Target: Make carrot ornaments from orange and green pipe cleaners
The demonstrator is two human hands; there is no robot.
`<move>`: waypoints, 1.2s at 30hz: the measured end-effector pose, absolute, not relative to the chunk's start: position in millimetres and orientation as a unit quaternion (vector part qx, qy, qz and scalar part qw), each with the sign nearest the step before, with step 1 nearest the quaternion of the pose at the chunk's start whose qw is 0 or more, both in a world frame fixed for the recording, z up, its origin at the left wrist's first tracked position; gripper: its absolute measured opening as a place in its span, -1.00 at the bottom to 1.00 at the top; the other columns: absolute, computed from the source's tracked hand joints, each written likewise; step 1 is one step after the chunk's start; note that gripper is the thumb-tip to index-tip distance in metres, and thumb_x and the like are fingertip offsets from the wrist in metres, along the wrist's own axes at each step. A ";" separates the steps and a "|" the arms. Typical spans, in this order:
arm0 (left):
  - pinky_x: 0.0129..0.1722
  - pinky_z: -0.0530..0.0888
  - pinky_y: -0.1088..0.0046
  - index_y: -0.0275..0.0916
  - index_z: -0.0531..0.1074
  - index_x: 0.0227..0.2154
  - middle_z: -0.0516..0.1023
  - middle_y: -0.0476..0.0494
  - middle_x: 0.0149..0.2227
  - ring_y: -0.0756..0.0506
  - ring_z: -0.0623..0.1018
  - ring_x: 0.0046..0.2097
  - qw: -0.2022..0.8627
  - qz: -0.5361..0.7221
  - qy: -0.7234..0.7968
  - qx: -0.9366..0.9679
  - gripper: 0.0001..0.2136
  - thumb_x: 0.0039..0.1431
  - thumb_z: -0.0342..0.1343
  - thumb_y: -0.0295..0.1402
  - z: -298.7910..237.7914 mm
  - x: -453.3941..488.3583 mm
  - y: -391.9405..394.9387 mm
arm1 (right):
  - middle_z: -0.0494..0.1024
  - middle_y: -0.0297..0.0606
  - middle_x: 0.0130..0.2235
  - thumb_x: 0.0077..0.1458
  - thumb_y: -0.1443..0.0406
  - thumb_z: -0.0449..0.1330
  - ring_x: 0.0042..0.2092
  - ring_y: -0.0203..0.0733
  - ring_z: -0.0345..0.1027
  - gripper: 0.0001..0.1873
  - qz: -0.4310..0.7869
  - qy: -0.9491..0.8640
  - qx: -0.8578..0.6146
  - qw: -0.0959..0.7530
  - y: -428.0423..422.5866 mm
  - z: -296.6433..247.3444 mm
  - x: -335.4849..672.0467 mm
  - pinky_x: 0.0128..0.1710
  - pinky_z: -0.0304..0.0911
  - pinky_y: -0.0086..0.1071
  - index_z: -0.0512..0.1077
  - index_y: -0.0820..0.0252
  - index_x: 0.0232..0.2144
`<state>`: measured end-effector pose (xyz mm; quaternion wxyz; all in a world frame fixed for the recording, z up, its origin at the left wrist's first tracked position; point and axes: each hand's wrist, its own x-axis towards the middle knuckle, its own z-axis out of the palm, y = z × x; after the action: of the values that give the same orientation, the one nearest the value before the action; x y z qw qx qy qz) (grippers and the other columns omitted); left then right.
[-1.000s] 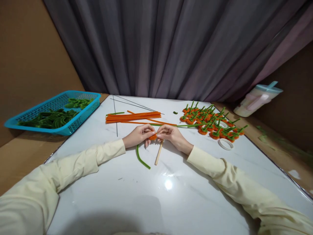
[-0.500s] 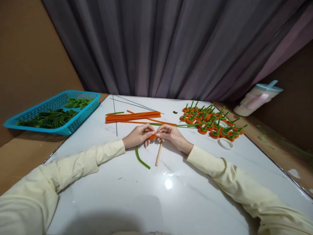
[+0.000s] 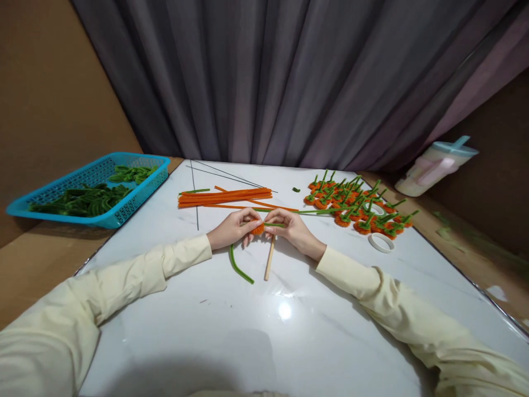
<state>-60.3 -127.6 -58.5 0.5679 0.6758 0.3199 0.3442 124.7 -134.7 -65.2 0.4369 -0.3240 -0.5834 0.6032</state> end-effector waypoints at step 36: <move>-0.56 0.45 0.51 -0.33 0.30 -0.29 0.44 -0.03 -0.53 0.02 0.47 -0.56 0.635 0.303 0.301 0.644 -0.81 0.04 0.08 -0.35 -54.6 -60.7 -126.2 | 0.42 -0.37 -0.60 -0.02 0.12 0.19 -0.66 -0.40 0.11 -0.73 0.490 -0.640 -0.363 0.467 -141.8 -60.8 121.1 -0.61 0.08 -0.47 0.26 0.20 -0.42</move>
<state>-60.7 -126.2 -54.6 0.6348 0.6442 0.3006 0.3028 121.1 -141.8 -60.8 0.4674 -0.3633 -0.6400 0.4898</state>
